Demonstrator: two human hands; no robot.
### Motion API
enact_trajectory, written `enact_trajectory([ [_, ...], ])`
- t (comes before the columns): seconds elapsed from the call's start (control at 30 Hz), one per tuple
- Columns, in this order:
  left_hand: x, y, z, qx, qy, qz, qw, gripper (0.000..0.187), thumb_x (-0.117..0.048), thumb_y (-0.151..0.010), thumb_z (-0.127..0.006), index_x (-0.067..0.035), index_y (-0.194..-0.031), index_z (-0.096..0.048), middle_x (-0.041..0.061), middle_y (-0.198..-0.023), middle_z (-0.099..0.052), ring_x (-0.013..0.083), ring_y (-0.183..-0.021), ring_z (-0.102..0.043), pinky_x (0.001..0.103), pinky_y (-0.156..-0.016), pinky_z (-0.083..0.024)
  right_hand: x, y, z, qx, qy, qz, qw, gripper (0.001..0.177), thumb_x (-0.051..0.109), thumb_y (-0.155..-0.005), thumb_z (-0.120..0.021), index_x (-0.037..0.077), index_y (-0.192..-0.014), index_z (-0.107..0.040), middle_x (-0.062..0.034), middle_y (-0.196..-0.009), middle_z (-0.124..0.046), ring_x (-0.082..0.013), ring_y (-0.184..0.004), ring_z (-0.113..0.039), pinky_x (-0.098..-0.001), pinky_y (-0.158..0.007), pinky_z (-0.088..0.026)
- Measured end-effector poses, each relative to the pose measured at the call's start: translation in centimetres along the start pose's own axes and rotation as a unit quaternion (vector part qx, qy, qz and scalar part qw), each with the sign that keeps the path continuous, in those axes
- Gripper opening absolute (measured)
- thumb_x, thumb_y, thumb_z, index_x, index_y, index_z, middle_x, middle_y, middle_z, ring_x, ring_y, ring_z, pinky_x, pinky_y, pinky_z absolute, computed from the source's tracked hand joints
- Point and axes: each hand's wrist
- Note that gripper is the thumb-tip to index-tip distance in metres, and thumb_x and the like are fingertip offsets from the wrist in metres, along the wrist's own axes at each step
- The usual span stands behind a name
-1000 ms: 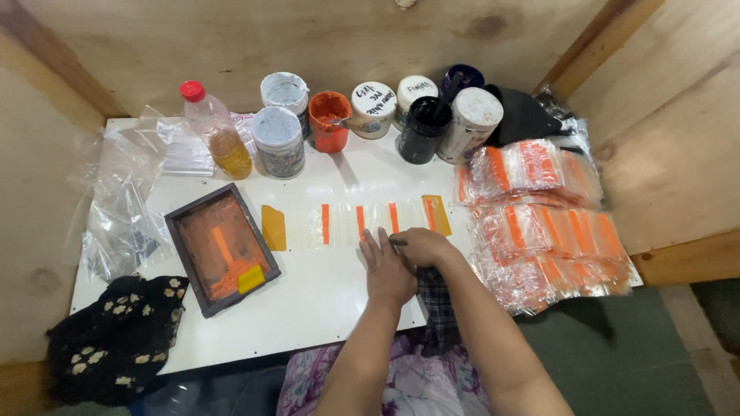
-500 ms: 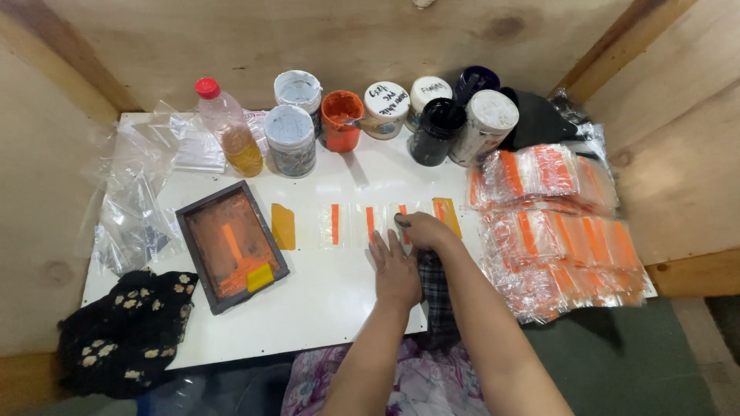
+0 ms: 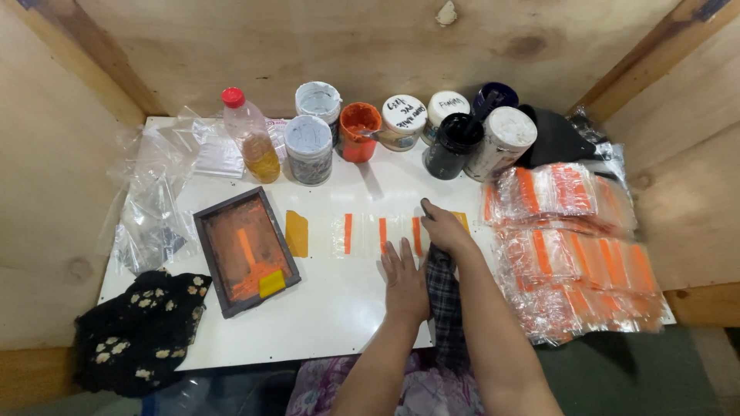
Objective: The person uses a squeegee to spread orange ink across a screen printing frame, then wipes the frame with a cloth. They handle clear plastic sheets and orange rectangular items on a white table, moving the frame and wiping the surface.
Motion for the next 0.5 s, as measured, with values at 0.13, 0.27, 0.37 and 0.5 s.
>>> enact_trajectory([
  [0.13, 0.4, -1.9, -4.1, -0.06, -0.032, -0.01, 0.998, 0.066, -0.023, -0.104, -0.034, -0.027, -0.164, -0.008, 0.022, -0.17, 0.001, 0.0556, -0.151, 0.011, 0.063, -0.111, 0.023, -0.3, 5.4, 0.7, -0.031, -0.067, -0.01, 0.997, 0.061, 0.037, -0.097, -0.055, 0.02, -0.155, -0.046, -0.0187, -0.149, -0.054, -0.0355, -0.14, -0.047, -0.0484, -0.116, -0.039],
  [0.27, 1.3, -4.3, -8.7, -0.265, -0.058, -0.027, 0.962, 0.054, -0.021, -0.102, -0.035, -0.029, -0.156, -0.031, 0.015, -0.168, -0.021, 0.0469, -0.152, -0.013, 0.064, -0.114, 0.014, -0.7, 9.6, -0.3, -0.046, -0.142, -0.025, 0.988, 0.06, 0.03, -0.098, -0.06, 0.013, -0.154, -0.047, -0.0221, -0.149, -0.054, -0.037, -0.141, -0.047, -0.0493, -0.117, -0.037],
  [0.37, 1.9, -5.2, -11.0, -0.397, -0.076, -0.053, 0.913, 0.05, -0.025, -0.101, -0.041, -0.031, -0.151, -0.042, 0.014, -0.164, -0.035, 0.0443, -0.15, -0.03, 0.066, -0.115, 0.001, -0.4, 11.5, -1.3, -0.033, -0.142, -0.022, 0.989, 0.06, 0.028, -0.099, -0.06, 0.012, -0.155, -0.046, -0.0225, -0.149, -0.053, -0.0375, -0.141, -0.047, -0.05, -0.118, -0.036],
  [0.5, 2.8, -5.8, -12.8, -0.443, -0.046, -0.059, 0.893, 0.046, -0.027, -0.098, -0.051, -0.028, -0.144, -0.052, 0.012, -0.162, -0.039, 0.0427, -0.149, -0.033, 0.066, -0.114, -0.01, -0.2, 12.5, -3.1, -0.018, -0.128, -0.004, 0.992, 0.056, 0.029, -0.101, -0.056, 0.014, -0.154, -0.047, -0.0217, -0.148, -0.055, -0.0374, -0.14, -0.049, -0.0498, -0.117, -0.038],
])
Point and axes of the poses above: each hand's wrist, its own y-axis away from the middle knuckle, its own z-axis out of the back of the hand, x = y × z
